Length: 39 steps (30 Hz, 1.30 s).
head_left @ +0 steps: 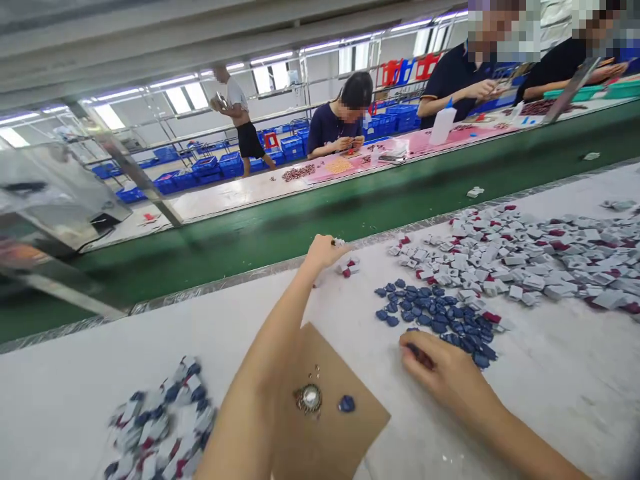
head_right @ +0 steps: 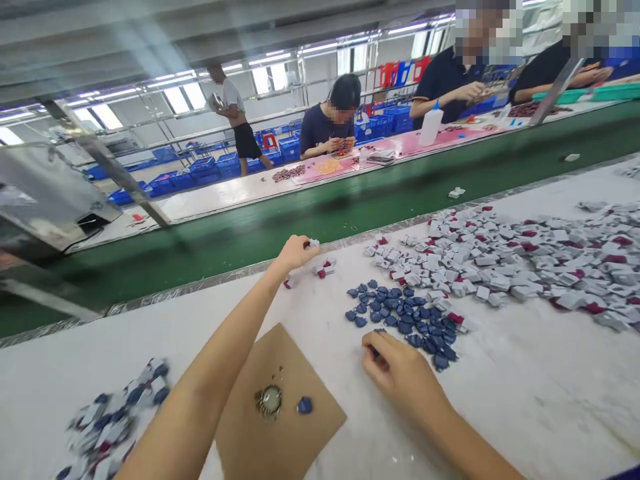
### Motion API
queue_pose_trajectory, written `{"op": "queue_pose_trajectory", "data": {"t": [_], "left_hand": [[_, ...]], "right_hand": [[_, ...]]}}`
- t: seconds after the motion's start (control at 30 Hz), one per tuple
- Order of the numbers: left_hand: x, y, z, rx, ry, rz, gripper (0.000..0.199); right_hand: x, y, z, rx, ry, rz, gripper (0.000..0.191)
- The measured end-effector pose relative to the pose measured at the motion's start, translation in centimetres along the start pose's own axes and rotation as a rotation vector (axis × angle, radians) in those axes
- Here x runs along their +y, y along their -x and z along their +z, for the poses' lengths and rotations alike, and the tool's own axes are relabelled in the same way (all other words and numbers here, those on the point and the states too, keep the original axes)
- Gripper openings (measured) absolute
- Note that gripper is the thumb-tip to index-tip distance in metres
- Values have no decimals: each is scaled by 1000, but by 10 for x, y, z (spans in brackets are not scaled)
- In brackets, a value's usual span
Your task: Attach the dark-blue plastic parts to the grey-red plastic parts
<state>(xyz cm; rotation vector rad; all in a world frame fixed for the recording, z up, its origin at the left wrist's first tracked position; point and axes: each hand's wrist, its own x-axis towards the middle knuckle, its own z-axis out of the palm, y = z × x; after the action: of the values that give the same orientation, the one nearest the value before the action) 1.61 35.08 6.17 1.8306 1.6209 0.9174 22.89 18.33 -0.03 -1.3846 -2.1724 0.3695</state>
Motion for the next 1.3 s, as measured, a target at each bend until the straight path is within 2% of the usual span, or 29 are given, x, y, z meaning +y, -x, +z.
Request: {"op": "queue_pose_trajectory", "data": {"t": [0.1, 0.2, 0.3, 0.37, 0.43, 0.5, 0.57, 0.67, 0.73, 0.9, 1.03, 1.1, 1.23, 1.3], "left_hand": [[9, 47, -34, -52, 147, -47, 27], [16, 104, -63, -27, 320, -101, 23], [15, 170, -80, 38, 475, -182, 19], [10, 213, -82, 103, 571, -245, 22], [3, 251, -77, 172, 658, -312, 26], [-3, 281, -69, 228, 725, -383, 29], [-7, 302, -60, 295, 819, -475, 30], [-10, 319, -53, 425, 1009, -600, 31], [-10, 325, -53, 478, 1115, -634, 30], [-13, 331, -59, 450, 1307, -642, 27], [-16, 331, -56, 460, 1394, -612, 27], [-12, 329, -52, 477, 1405, -606, 27], [5, 324, -45, 576, 1331, -539, 25], [14, 321, -43, 616, 1289, -491, 24]], "right_hand": [[-16, -2, -11, -239, -288, 86, 26], [-42, -3, -16, -511, -596, 232, 30], [-70, -4, -12, -650, -725, 225, 34], [-86, -8, -6, -624, -629, 87, 29], [-98, -13, 3, -517, -418, -116, 25], [-106, -18, 14, -410, -177, -317, 23], [-111, -21, 26, -365, -9, -444, 22], [-113, -19, 40, -372, 111, -523, 20], [-114, -16, 46, -373, 156, -551, 21], [-115, -14, 51, -376, 231, -623, 27], [-120, -17, 44, -403, 193, -628, 24], [-128, -18, 34, -384, 31, -502, 18], [-155, -14, 6, -275, -456, -56, 20], [-169, -9, -5, -269, -571, 11, 20]]}}
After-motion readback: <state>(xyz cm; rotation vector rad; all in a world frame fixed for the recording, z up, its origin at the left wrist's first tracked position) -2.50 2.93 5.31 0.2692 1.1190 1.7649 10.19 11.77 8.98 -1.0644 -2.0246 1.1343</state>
